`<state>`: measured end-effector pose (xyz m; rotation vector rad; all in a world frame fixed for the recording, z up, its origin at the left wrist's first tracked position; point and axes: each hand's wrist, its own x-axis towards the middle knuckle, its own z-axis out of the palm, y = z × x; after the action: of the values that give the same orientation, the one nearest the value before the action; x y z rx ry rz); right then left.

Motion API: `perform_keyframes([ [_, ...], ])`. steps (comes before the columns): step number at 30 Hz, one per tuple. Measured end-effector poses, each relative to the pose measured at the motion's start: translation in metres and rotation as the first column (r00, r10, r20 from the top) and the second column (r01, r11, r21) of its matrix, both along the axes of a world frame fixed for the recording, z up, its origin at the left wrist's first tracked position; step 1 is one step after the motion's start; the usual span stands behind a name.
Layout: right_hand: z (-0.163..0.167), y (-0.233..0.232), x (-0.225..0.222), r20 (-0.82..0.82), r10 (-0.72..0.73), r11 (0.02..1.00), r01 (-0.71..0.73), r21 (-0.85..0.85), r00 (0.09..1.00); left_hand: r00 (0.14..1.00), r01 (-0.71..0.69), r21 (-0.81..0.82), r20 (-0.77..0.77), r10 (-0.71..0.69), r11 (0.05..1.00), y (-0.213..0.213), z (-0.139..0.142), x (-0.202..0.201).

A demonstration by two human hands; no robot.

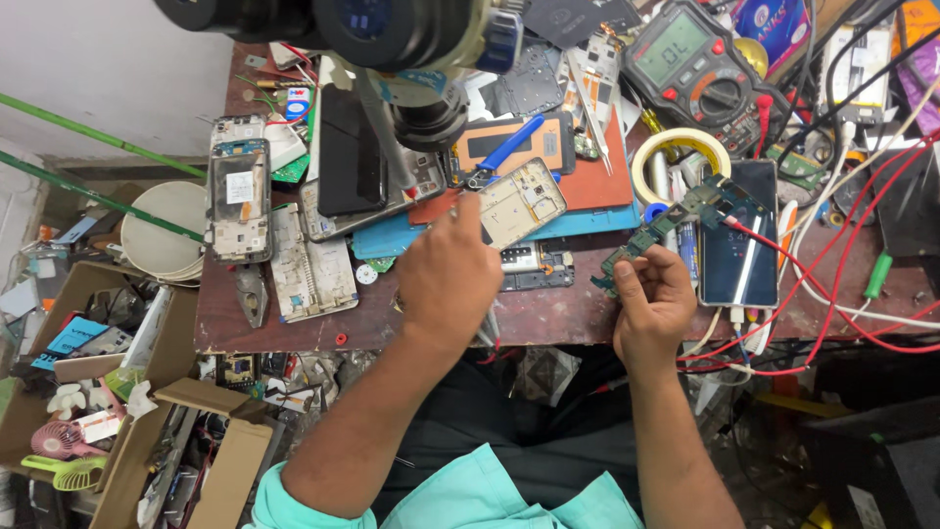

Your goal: The person uses multimeter probes to test points on a small blue circuit board, then picks up a larger circuit board with a keypad and battery, aligns and attaches the smaller board to it, and continues probing the assembly.

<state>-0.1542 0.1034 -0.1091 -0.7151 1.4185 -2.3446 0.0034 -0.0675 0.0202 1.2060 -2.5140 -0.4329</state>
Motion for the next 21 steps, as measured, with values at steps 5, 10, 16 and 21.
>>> perform_keyframes([
  [5, 0.001, 0.001, 0.002, 0.009, 0.019, 1.0, -0.019, 0.01, 1.0, 0.997, -0.071, -0.152, -0.012, 0.07, 0.986, -0.012, -0.003, 0.007],
  [10, 0.004, -0.001, 0.002, -0.007, -0.02, 1.0, 0.02, -0.006, 1.0, 0.982, -0.047, -0.29, -0.186, -0.008, 0.956, -0.011, -0.013, 0.005],
  [16, 0.007, -0.002, 0.006, 0.031, -0.116, 0.992, 0.117, -0.05, 0.993, 0.914, 0.321, -0.312, -0.145, -0.378, 0.894, 0.028, -0.02, -0.008],
  [21, 0.007, -0.001, 0.006, 0.057, -0.112, 0.991, 0.116, -0.064, 0.992, 0.912, 0.387, -0.37, 0.017, -0.41, 0.845, 0.014, -0.027, -0.009],
])
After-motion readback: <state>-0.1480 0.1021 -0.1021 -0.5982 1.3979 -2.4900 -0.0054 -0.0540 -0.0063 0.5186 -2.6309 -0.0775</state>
